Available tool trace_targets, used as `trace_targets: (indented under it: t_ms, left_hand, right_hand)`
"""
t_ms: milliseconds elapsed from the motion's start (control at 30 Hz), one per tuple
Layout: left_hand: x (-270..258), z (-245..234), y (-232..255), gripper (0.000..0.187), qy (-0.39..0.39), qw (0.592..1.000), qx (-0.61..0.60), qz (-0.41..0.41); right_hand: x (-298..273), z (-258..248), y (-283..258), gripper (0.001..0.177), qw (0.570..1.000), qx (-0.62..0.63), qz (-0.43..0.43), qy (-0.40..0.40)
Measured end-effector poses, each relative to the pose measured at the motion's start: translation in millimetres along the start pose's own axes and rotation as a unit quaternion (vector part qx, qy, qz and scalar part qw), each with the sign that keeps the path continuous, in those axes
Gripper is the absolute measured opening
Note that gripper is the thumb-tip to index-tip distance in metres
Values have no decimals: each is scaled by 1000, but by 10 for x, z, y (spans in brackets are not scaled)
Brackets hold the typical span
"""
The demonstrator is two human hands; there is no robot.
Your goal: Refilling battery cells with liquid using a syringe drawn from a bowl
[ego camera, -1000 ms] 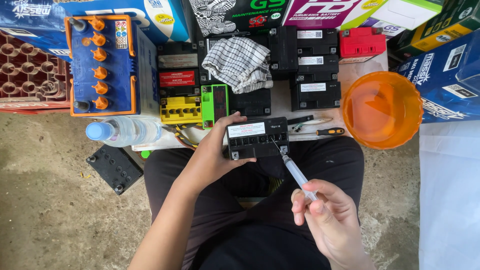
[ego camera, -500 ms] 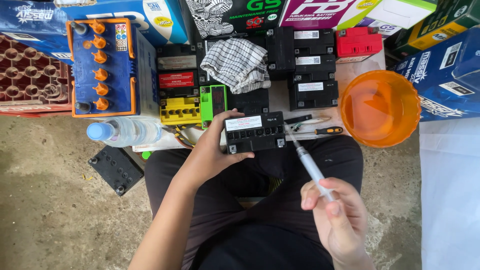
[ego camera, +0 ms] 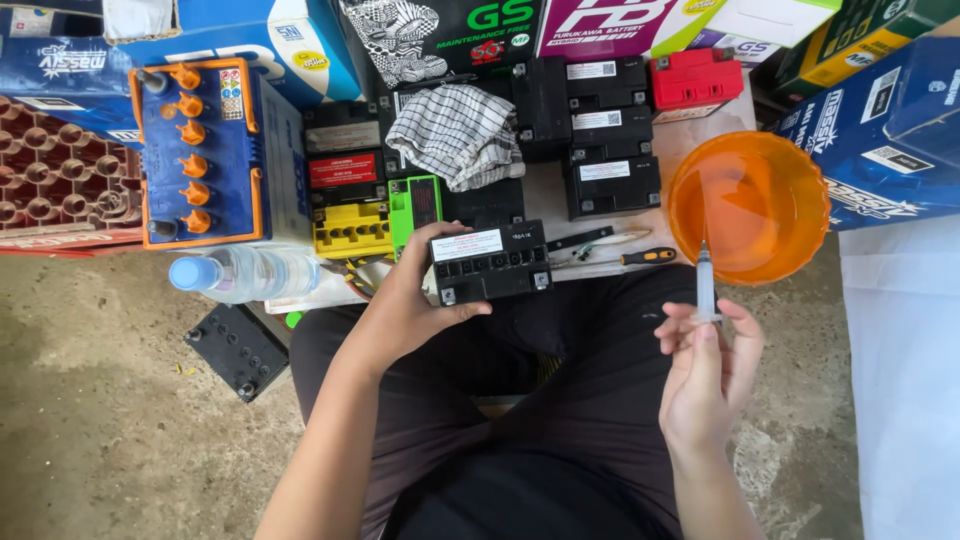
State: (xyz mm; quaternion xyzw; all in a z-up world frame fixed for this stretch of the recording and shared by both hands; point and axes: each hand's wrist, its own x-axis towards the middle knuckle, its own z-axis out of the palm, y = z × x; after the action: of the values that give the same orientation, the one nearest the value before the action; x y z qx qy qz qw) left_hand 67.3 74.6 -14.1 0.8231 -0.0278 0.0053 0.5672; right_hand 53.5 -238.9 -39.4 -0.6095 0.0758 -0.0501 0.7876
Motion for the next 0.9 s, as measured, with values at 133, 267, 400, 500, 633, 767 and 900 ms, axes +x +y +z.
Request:
trace_targets:
  t_ms: [133, 267, 400, 500, 633, 767, 900]
  left_hand:
    - [-38, 56, 22, 93, 10, 1000, -8, -23]
    - [-211, 205, 38, 122, 109, 993, 45, 32]
    - [-503, 362, 223, 113, 235, 948, 155, 146]
    - [-666, 538, 394, 63, 249, 921, 152, 259]
    - [-608, 939, 626, 20, 131, 957, 29, 258]
    - [-354, 1442, 529, 10, -26, 989, -116, 85]
    - [-89, 2026, 300, 18, -88, 977, -140, -138]
  right_hand:
    - [141, -106, 160, 25, 999, -41, -11, 13]
    - [285, -276, 350, 19, 988, -124, -85, 39]
    - [377, -394, 386, 18, 986, -145, -75, 46]
    - [427, -441, 357, 18, 987, -148, -49, 49]
    - [504, -498, 407, 18, 988, -139, -20, 59]
    - [542, -560, 440, 21, 989, -121, 36, 79]
    - [558, -542, 405, 26, 988, -103, 78, 87]
